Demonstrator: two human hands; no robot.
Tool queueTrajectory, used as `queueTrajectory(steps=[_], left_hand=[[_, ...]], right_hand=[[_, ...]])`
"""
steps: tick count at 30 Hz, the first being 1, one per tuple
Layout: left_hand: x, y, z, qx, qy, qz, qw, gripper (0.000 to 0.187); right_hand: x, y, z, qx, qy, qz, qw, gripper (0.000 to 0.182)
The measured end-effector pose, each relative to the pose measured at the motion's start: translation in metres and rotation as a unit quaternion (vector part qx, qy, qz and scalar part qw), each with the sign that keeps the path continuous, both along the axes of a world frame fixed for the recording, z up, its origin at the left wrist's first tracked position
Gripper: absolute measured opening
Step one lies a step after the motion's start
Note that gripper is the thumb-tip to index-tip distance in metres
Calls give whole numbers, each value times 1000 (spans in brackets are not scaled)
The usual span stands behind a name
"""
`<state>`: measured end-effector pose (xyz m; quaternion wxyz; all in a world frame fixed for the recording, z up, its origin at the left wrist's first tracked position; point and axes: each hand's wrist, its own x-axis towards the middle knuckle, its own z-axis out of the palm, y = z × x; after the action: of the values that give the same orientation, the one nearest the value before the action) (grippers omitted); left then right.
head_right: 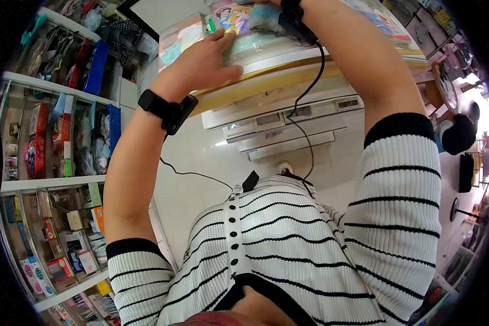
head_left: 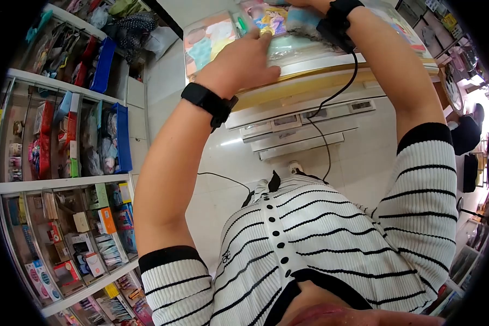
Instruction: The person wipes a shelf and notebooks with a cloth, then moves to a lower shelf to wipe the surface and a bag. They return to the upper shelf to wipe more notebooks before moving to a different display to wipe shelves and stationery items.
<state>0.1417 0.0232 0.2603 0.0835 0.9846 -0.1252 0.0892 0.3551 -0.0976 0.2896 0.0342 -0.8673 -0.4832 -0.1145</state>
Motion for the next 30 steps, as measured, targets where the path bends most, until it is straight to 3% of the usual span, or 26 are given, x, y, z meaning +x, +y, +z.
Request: queueTrajectory(steps=[3, 5, 6, 8, 9, 12, 13, 14, 16, 19, 20, 22, 24, 27, 30], left_hand=[[0, 0, 7, 1, 67, 19, 998, 75], [1, -2, 8, 5, 85, 29, 996, 76], [0, -3, 7, 5, 86, 27, 996, 76], [-1, -2, 4, 5, 61, 29, 998, 75], [0, -2, 5, 5, 61, 27, 998, 75], [1, -1, 4, 32, 81, 25, 996, 75], [1, -1, 2, 26, 70, 24, 997, 75], [1, 0, 1, 21, 58, 23, 998, 75], [2, -1, 3, 22, 65, 27, 997, 75], [0, -4, 12, 14, 90, 37, 995, 76], [-1, -5, 15, 5, 107, 42, 993, 75], [-2, -2, 11, -13, 69, 21, 997, 70], [0, 3, 6, -33, 32, -2, 999, 66], [4, 7, 7, -43, 38, -31, 998, 65], [0, 5, 9, -52, 45, -5, 998, 63]], right_hand=[[-21, 3, 4, -8, 8, -80, 997, 24], [-25, -3, 2, -23, 33, 43, 998, 23], [-41, -12, 10, -22, 34, 41, 998, 23], [-77, -32, 31, 3, 180, 110, 978, 31], [-74, -31, 25, -25, 157, 118, 980, 42], [-72, -61, 23, -25, 205, 114, 972, 43], [-80, -69, 37, -88, 179, 55, 978, 42], [-82, -75, 41, -87, 178, 54, 979, 42], [-90, -84, 50, -80, 157, -94, 980, 37], [-131, -90, 68, -54, 102, -130, 985, 30], [-112, -84, 46, -122, 142, -79, 979, 32], [-120, -65, 16, -166, 37, -130, 977, 35], [-129, -59, -9, -11, -15, 4, 1000, 26], [-144, -43, -17, 58, -15, 47, 997, 21], [-142, -59, 0, 12, 65, -29, 997, 26]])
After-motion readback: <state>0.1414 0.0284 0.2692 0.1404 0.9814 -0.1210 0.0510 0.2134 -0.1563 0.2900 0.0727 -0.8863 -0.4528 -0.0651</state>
